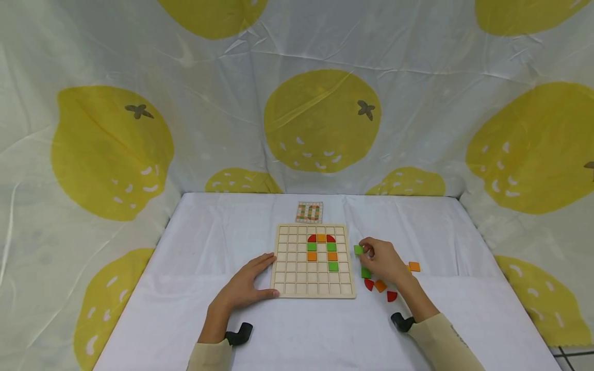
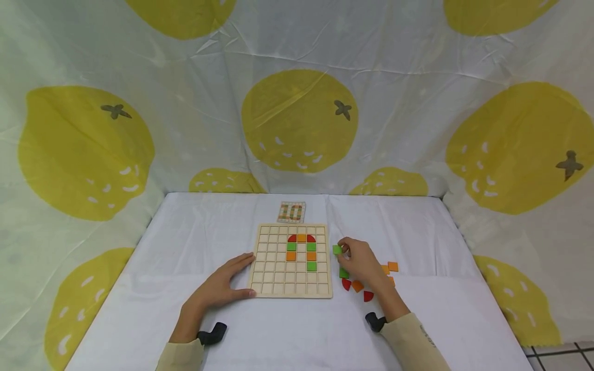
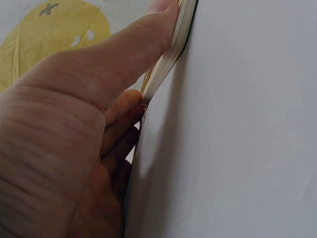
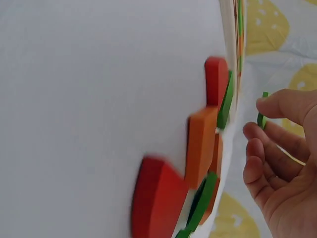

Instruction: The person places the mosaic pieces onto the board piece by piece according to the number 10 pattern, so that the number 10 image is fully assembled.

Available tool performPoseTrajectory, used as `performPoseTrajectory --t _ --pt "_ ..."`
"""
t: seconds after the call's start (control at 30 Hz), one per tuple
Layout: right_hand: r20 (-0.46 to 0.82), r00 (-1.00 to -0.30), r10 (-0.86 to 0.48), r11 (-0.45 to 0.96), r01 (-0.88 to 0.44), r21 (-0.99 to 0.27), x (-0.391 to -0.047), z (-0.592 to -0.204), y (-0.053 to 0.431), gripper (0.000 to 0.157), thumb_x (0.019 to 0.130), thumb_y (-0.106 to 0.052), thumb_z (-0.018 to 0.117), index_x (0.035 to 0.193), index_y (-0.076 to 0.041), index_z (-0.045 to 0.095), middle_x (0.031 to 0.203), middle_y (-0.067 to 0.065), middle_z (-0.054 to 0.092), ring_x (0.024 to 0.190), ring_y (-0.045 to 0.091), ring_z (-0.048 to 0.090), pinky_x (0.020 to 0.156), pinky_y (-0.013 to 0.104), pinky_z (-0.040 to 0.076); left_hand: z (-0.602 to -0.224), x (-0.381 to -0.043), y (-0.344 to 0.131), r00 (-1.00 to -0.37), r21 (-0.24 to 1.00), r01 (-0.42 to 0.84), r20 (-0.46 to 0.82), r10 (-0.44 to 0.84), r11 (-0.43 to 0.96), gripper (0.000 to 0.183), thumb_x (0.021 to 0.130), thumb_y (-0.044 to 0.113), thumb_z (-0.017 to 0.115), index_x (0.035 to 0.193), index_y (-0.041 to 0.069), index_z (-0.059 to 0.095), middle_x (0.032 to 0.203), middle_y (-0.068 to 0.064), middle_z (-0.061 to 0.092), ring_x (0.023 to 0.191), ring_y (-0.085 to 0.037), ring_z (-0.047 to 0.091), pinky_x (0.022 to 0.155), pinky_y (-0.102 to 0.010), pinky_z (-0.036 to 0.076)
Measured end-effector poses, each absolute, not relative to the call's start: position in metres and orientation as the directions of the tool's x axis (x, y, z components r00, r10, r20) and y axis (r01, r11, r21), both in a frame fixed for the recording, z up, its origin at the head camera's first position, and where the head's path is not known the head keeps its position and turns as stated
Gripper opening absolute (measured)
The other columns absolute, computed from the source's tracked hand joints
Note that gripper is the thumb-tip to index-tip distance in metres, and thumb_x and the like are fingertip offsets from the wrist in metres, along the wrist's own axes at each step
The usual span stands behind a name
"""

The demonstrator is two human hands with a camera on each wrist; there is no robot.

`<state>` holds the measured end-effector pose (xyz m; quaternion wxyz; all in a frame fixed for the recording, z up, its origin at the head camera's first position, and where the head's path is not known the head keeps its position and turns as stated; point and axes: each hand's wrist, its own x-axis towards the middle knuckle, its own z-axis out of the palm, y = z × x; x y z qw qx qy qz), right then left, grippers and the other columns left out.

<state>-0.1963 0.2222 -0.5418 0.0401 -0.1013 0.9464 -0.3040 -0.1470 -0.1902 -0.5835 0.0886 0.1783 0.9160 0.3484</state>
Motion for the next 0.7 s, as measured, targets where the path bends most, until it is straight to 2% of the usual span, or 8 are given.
performPoseTrajectory --t 0.17,0.4,0.7 --pt "0.018 -0.966 -0.259 0.769 -0.217 -0.601 -0.194 -0.537 0.205 0.03 0.092 -0.021 0.075 0.119 -0.007 0.071 0.095 -0.001 0.066 0.083 0.015 0.055 0.067 0.023 0.049 -0.583 -0.147 -0.19 -0.922 0.675 0.265 -0.032 0.387 0.688 0.098 0.077 0.064 0.082 0.159 0.026 0.042 0.167 0.005 0.036 0.157 -0.026 0.03 0.123 -0.056 0.033" --pt "0.052 -0.951 -0.303 0.725 -0.266 -0.635 -0.192 -0.539 0.179 0.029 0.09 -0.02 0.079 0.116 -0.007 0.072 0.093 -0.002 0.068 0.078 0.012 0.054 0.064 0.023 0.047 -0.582 -0.147 -0.191 -0.924 0.68 0.242 -0.055 0.378 0.692 0.099 0.077 0.063 0.083 0.159 0.027 0.042 0.167 0.005 0.035 0.157 -0.026 0.029 0.123 -0.056 0.033" --pt "0.007 -0.936 -0.353 0.713 -0.273 -0.645 -0.187 -0.544 0.145 0.025 0.088 -0.02 0.081 0.11 -0.011 0.074 0.09 -0.006 0.067 0.078 0.011 0.055 0.07 0.025 0.05 -0.583 -0.146 -0.188 -0.925 0.686 0.231 -0.065 0.374 0.69 0.097 0.077 0.06 0.084 0.159 0.028 0.042 0.167 0.006 0.035 0.157 -0.026 0.029 0.122 -0.057 0.033"
